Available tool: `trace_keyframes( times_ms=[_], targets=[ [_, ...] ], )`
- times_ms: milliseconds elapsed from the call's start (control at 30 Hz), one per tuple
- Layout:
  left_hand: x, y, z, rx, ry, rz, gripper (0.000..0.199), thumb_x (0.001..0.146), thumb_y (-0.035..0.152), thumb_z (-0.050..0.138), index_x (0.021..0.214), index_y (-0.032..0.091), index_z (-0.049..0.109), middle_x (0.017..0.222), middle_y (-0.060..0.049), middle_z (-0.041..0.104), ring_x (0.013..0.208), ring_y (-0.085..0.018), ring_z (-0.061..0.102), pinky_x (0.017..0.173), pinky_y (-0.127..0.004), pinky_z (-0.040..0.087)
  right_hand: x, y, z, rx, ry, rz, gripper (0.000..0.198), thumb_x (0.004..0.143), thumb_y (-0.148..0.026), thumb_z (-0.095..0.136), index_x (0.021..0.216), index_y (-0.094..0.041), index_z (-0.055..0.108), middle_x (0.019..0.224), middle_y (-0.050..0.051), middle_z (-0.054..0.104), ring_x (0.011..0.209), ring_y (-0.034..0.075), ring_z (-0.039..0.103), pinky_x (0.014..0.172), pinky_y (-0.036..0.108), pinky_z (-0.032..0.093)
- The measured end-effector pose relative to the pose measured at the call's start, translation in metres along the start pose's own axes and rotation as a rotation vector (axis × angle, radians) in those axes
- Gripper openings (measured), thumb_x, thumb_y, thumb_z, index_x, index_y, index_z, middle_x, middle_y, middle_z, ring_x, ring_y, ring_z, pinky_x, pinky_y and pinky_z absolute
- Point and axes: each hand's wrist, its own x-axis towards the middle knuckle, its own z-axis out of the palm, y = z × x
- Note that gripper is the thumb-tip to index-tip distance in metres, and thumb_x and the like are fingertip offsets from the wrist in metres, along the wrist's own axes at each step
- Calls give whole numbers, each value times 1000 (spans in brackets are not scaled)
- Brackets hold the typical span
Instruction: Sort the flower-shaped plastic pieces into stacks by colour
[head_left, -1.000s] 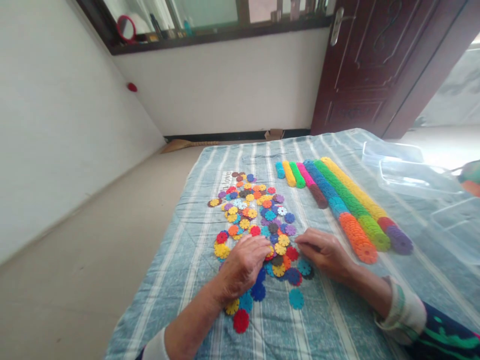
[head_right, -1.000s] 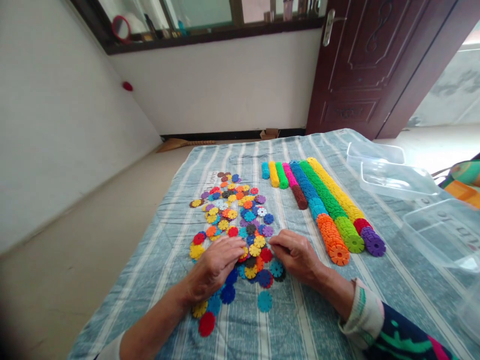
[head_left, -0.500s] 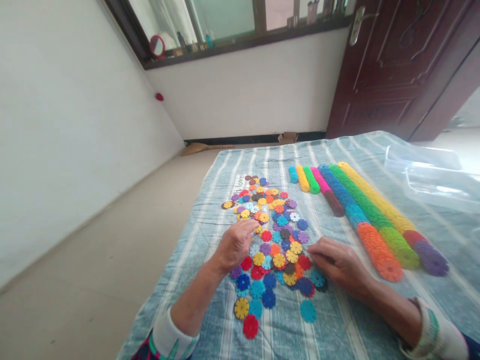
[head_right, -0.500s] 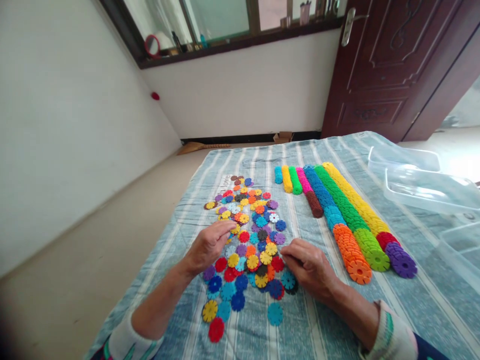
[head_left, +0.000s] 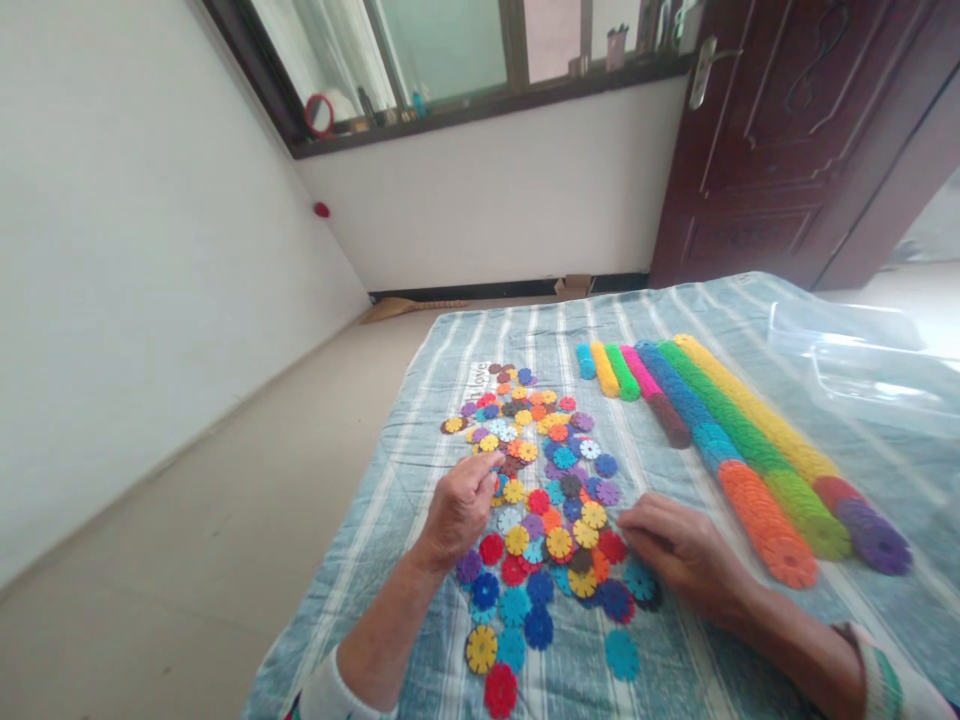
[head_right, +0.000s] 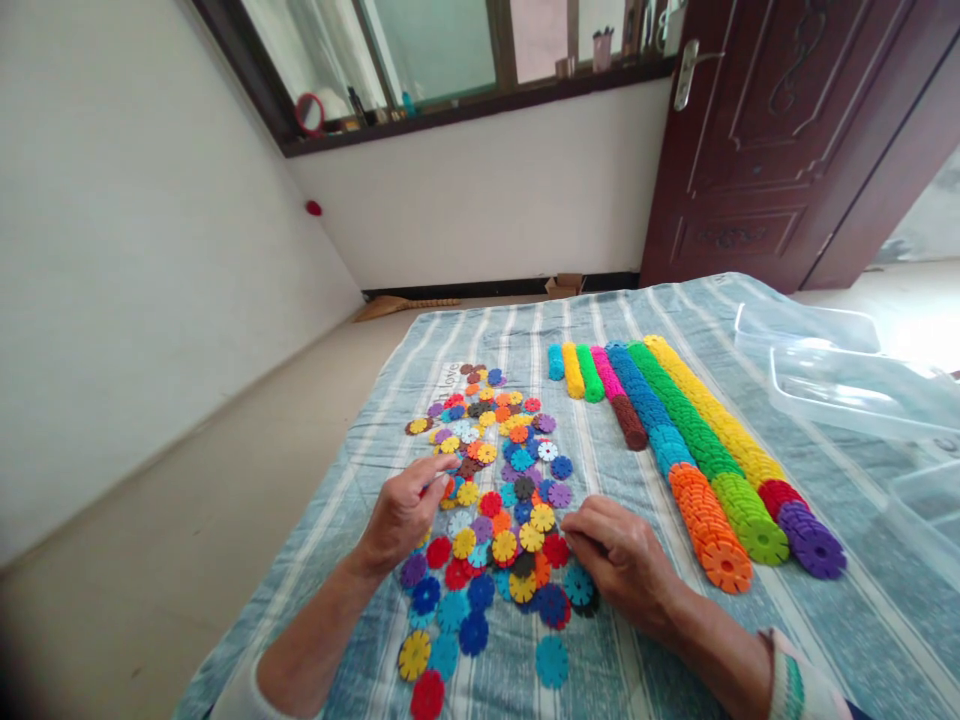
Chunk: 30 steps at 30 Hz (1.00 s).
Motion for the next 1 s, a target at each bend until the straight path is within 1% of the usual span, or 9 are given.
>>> trace_keyframes(
  times_ms=[133, 267, 367, 467, 567, 667, 833, 900, 1000],
  targets=[
    [-1, 3, 4, 65, -33, 88, 29, 86, 10, 51, 108, 17, 70, 106, -9, 76, 103, -22, 71, 94, -39, 59, 1, -2, -1, -6, -8, -5, 20, 97, -19, 52, 84, -22, 67, 73, 2, 61, 65, 16, 61, 58, 26, 48],
    [0, 12, 3, 54, -63, 104, 23, 88, 12, 51, 100, 19, 69, 95, -6, 76, 91, -18, 71, 85, -33, 59, 1, -2, -1, 5, -6, -9, 19, 97, -19, 53, 83, -22, 66, 73, 2, 61, 65, 16, 61, 57, 26, 47],
    [2, 13, 2, 75, -10, 95, 20, 89, 12, 49, 94, 19, 68, 90, -5, 75, 87, -18, 70, 81, -31, 59, 2, -3, 0, 6, 5, -19, 18, 97, -18, 53, 84, -21, 66, 72, 2, 60, 64, 15, 60, 57, 25, 46],
    [5, 9, 3, 159, 29, 94, 17, 85, 11, 53, 90, 18, 68, 91, -7, 74, 94, -22, 68, 87, -38, 58, 2, -4, 1, -3, 20, -23, 19, 97, -17, 52, 85, -21, 66, 71, 1, 59, 64, 15, 60, 56, 25, 45],
    [6, 4, 8, 244, -14, 68, 10, 80, 14, 61, 84, 18, 69, 96, -9, 72, 102, -27, 65, 94, -47, 56, 3, -3, 1, -8, 22, -29, 19, 97, -17, 52, 84, -21, 66, 71, 1, 59, 63, 15, 60, 56, 25, 45],
    [5, 2, 14, 318, -40, 33, 6, 77, 18, 66, 81, 19, 71, 109, -12, 70, 115, -32, 60, 98, -53, 53, 3, -2, 2, -10, 22, -27, 20, 97, -18, 52, 84, -21, 66, 71, 1, 59, 63, 15, 60, 56, 25, 45],
    [4, 0, 17, 302, -111, -35, 11, 72, 15, 65, 78, 20, 72, 120, -12, 67, 118, -33, 58, 100, -55, 52, 3, -2, 2, -7, 17, -23, 21, 97, -19, 51, 84, -21, 66, 71, 1, 60, 63, 15, 60, 56, 25, 45],
    [4, -1, 16, 267, -133, -56, 12, 70, 14, 63, 75, 20, 72, 121, -11, 67, 118, -32, 59, 101, -54, 51, 3, -2, 2, -8, 17, -22, 21, 98, -19, 51, 84, -21, 67, 71, 1, 60, 63, 15, 60, 56, 25, 45],
    [6, -1, 16, 225, -161, -70, 14, 69, 14, 63, 77, 21, 72, 121, -10, 68, 118, -31, 60, 102, -52, 52, 3, -2, 1, -7, 20, -17, 21, 98, -19, 51, 83, -21, 67, 71, 1, 60, 63, 15, 60, 56, 25, 45]
  ],
)
